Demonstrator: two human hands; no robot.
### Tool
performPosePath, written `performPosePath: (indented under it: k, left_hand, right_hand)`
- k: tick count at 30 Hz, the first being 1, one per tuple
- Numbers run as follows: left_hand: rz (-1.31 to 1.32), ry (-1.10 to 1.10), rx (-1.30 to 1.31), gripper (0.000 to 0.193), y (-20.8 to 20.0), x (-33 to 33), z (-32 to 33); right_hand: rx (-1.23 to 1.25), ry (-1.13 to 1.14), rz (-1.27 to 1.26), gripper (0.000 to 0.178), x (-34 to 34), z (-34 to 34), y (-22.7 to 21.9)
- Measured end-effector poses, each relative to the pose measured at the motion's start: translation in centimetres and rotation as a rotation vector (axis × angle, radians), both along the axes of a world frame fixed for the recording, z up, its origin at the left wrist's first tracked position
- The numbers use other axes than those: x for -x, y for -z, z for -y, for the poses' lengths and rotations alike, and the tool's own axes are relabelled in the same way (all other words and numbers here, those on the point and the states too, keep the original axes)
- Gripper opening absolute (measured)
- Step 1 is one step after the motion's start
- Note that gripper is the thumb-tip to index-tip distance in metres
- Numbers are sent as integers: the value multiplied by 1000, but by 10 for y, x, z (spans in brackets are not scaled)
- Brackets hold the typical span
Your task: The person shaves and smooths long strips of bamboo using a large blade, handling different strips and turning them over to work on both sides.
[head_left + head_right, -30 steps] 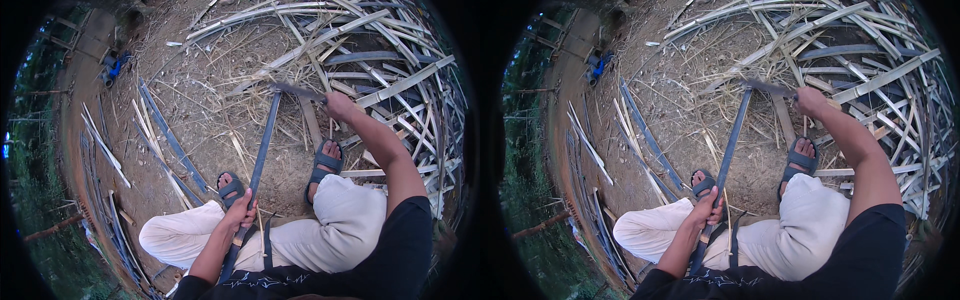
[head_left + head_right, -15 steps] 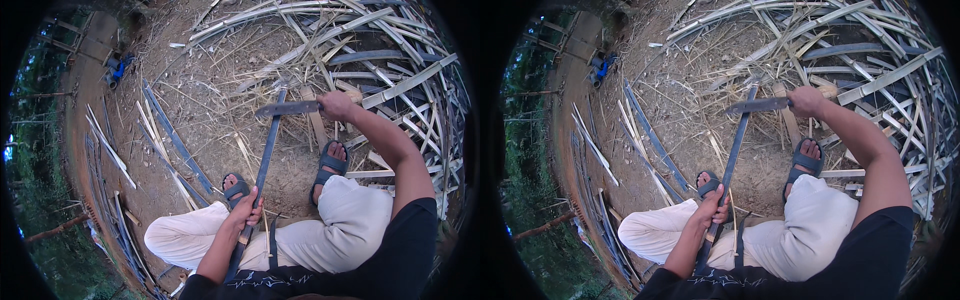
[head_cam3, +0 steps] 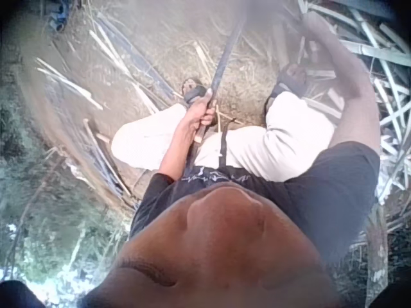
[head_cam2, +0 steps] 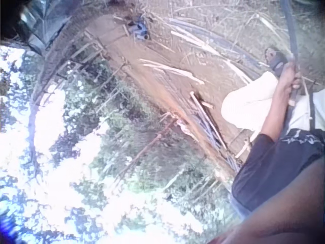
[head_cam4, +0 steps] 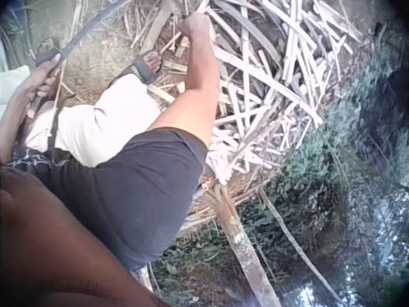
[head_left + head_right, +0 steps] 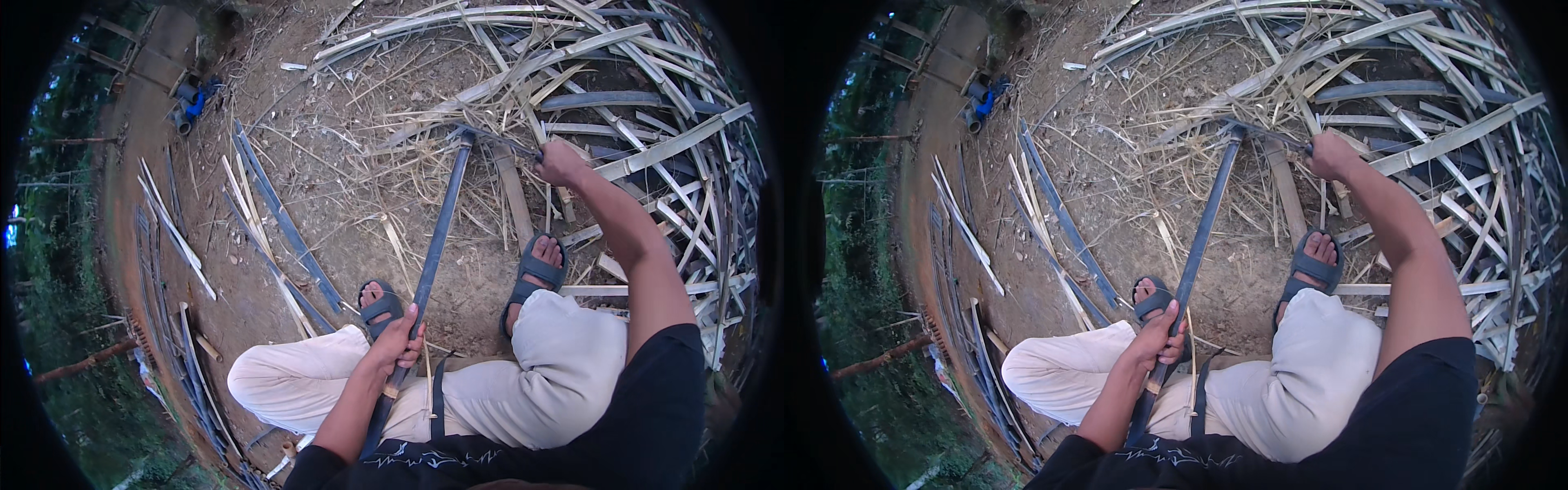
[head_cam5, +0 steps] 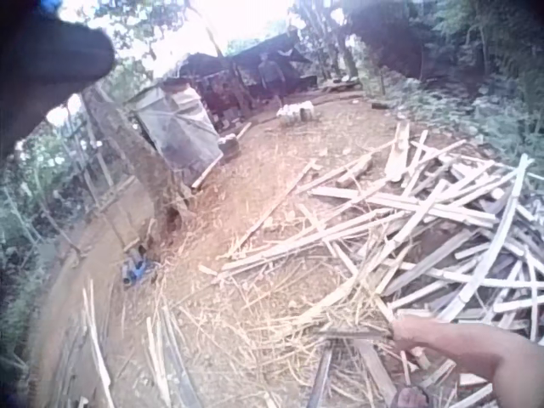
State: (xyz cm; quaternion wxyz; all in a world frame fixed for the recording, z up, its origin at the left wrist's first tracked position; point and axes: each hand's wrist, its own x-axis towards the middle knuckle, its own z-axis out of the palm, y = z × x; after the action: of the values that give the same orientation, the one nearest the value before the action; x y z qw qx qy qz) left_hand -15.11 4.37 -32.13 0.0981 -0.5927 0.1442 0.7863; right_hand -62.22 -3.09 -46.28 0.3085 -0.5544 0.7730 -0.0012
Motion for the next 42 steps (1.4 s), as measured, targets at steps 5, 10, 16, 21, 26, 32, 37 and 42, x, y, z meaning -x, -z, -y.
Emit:
performPosePath:
  k: [5,10,16,21,26,32,37,42]
  left_hand:
    - [-16,-82,-107,58,2,-4,1]
    - [-91,-97,-86,55,3,-5,7]
    - [-58,-94,-104,55,-2,-3,6]
    - [-87,-109,-94,55,-5,3,9]
    - [26,-71,-57,57,-3,6,2]
    - [56,1,27,58,-1,8,0]
    - [107,33,83,58,-2,15,3]
    - [105,31,73,59,-2,14,-4]
  right_hand:
    - [93,-230,28,20,-53,-19,-24]
    - [158,-258,-107,22,-49,-10,-28]
    - [150,-344,-53,24,-70,-35,-28]
    - [47,-56,-112,25,-19,-10,-27]
    - [152,-239,-9,21,-73,-25,-22]
    - [83,-144,-130,23,-28,5,-22]
    - [118,-110,-97,21,-48,-1,-20]
    - [83,-194,-152,22,-30,12,-33]
